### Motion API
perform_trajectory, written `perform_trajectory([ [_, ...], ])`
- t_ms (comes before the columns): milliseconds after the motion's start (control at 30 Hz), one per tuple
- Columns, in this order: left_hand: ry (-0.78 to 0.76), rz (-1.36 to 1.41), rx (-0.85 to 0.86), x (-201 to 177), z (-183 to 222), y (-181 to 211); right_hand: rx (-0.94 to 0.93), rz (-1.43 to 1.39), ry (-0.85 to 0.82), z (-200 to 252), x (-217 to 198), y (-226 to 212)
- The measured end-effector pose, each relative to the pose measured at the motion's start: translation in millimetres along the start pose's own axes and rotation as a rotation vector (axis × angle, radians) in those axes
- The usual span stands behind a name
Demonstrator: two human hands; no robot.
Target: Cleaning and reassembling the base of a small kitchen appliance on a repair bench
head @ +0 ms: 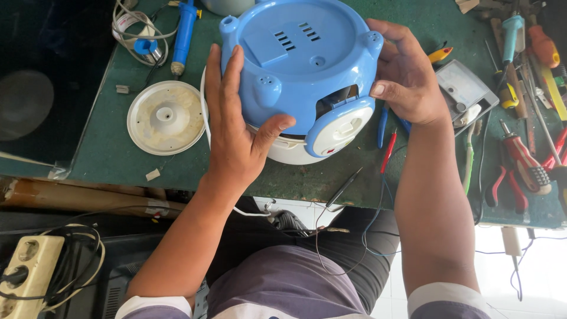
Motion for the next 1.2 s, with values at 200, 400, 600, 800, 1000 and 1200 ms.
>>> perform_trajectory([
  [200,0.011,0.011,0.041,2,2,-1,0.012,-0.009,-0.005,1,-1,1],
  [400,0.053,-0.002,0.062,-3,4,0,0.007,0.039,-0.011,0,9,-8],
  [600,0.064,0.002,0.038,1,3,3,-0.03,0.052,0.043,-3,-2,4],
  [800,-0.027,0.082,0.02,2,5,-1,-0.076,0.137,0.013,-7,10,-4],
  [1000,-0.059,0.075,0.064,3,7,2,-0.051,0.142,0.047,-4,4,-1],
  [1200,-0.013,0.056,0.049,-5,4,8,-0.081,0.294,0.162,4,10,-43],
])
Point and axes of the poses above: each hand's wrist, its own z-axis away from the middle knuckle, its own x-axis out of the palm, y = z × x, the point moved 8 cm from there along -z, towards the middle knuckle, and after that the axes turned 9 degrees about y, right-handed, at the moved point
